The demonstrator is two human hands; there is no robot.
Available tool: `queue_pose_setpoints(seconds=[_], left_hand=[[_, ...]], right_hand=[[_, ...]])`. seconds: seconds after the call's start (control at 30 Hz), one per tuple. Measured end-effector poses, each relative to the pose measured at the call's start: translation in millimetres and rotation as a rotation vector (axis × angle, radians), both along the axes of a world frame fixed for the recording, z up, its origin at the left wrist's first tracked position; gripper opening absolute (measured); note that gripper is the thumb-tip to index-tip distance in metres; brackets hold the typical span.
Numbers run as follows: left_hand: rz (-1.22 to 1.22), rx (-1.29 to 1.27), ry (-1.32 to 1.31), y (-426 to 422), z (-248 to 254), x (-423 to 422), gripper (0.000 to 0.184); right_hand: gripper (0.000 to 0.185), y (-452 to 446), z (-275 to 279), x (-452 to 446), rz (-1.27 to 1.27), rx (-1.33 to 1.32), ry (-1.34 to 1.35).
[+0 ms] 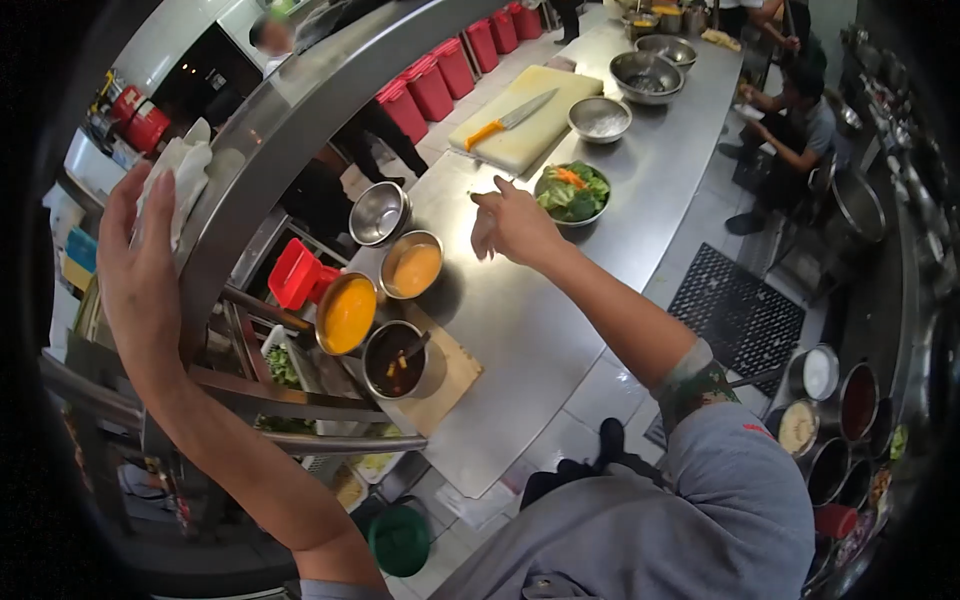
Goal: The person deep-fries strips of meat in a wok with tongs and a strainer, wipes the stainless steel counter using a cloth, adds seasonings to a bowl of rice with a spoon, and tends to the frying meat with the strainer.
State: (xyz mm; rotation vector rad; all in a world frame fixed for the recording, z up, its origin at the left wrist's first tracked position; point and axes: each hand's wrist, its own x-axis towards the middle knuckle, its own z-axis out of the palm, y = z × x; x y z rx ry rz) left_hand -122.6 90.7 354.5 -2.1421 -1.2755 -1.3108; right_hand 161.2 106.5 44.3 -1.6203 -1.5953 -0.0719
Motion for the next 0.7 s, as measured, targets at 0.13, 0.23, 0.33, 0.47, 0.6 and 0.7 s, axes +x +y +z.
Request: queue_pose_setpoints(seconds=[0.13,0.23,0.33,0.47,0.6,0.7], left_hand=[[-0.101,-0.056,-0.008,10.2,3.2,-5.8,0.059],[-0.059,-0.046,-0.026,9.4,-0.2,-5.8,0.058],[-0.063,0.032,-0.019,14.8,0.9,-5.9,0.060],[-0.131,0.095,0.115,40.7,8.0,-18.6,0.061],[-0.269,0.179,0.294,84.6,7.7,-18.7,0.062],[-0.342,0.150,0.315,107.1,-22.3,1.4,0.060]], right_hand=[[0.048,-53.9,-10.3,-68.7,0.090,0.050,0.305],[0.044,-120.2,-44.8,-125.9,0.322,-0.227,0.487],[0.041,-184.8,-57.6,-165.9,0.499,-0.403,0.497],[0.042,-262.2,-39.8,-192.3,0.541,-0.630,0.421],[0.041,-344.5,-30.8,-219.5,0.327,-0.565,0.474],[0.039,-417.7,-38.1,-245.9,0.070,-0.466,0.544]])
